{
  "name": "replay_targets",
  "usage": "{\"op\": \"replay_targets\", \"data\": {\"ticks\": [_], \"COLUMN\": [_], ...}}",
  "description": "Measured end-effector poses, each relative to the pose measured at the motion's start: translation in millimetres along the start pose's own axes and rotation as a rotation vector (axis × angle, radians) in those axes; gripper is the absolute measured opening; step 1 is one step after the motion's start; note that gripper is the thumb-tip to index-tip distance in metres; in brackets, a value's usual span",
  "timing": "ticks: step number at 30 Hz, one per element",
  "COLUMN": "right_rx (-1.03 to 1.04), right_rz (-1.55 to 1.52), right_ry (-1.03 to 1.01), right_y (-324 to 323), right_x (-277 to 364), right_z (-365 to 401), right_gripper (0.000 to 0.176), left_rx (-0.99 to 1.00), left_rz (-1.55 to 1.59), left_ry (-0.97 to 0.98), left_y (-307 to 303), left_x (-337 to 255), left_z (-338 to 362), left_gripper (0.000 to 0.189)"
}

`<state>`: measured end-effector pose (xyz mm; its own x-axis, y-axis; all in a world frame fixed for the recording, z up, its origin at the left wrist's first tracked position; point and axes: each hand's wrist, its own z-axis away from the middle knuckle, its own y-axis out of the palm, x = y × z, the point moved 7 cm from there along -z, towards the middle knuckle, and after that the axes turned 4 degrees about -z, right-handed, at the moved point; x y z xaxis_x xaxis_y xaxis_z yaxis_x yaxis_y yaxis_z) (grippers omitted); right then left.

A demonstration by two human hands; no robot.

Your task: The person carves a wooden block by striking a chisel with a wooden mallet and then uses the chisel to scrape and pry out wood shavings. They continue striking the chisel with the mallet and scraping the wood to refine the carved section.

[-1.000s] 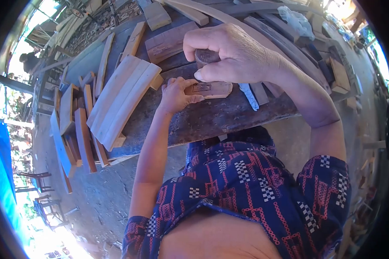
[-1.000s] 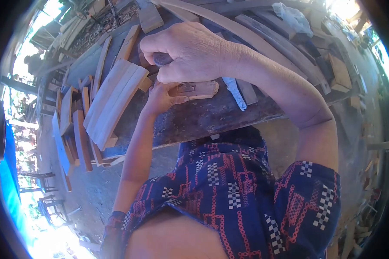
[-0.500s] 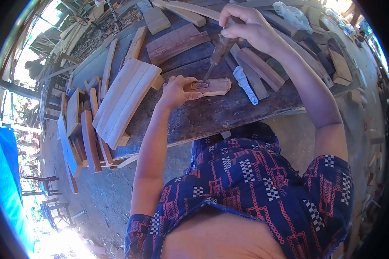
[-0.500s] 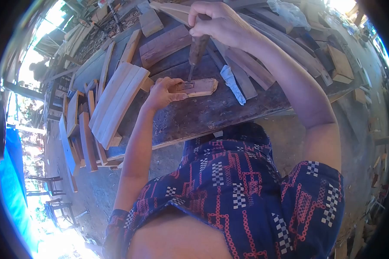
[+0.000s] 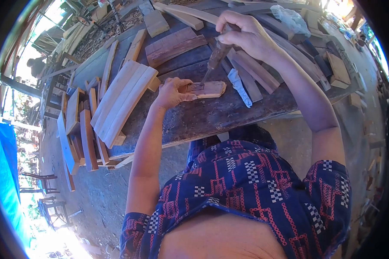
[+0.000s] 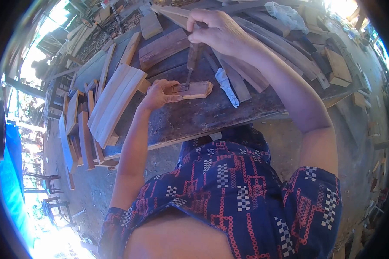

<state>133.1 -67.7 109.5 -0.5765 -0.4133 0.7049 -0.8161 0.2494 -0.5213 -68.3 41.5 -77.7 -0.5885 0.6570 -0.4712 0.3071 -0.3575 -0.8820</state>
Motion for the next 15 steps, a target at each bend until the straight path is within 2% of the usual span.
{"op": "replay_targets", "data": {"ticks": [6, 8, 11, 15], "right_rx": [0.001, 0.111, 0.151, 0.168], "right_rz": [0.018, 0.025, 0.045, 0.045], "right_ry": [-0.025, -0.095, -0.140, -0.092], "right_y": [8.5, 19.3, 34.0, 38.6], "right_x": [-5.2, 3.5, 12.3, 19.9], "right_z": [-28.7, -34.5, -43.9, -55.7], "right_gripper": [0.019, 0.020, 0.019, 0.022], "left_rx": [0.022, 0.032, 0.017, -0.017], "left_rz": [0.002, -0.010, -0.035, -0.019], "left_ry": [-0.004, -0.009, 0.011, 0.030], "left_y": [-1.3, -2.5, -1.4, -5.9], "left_x": [-0.8, -1.6, 1.5, -4.7], "left_z": [0.6, 1.4, 0.6, 3.7], "left_gripper": [0.071, 0.070, 0.070, 0.071]}}
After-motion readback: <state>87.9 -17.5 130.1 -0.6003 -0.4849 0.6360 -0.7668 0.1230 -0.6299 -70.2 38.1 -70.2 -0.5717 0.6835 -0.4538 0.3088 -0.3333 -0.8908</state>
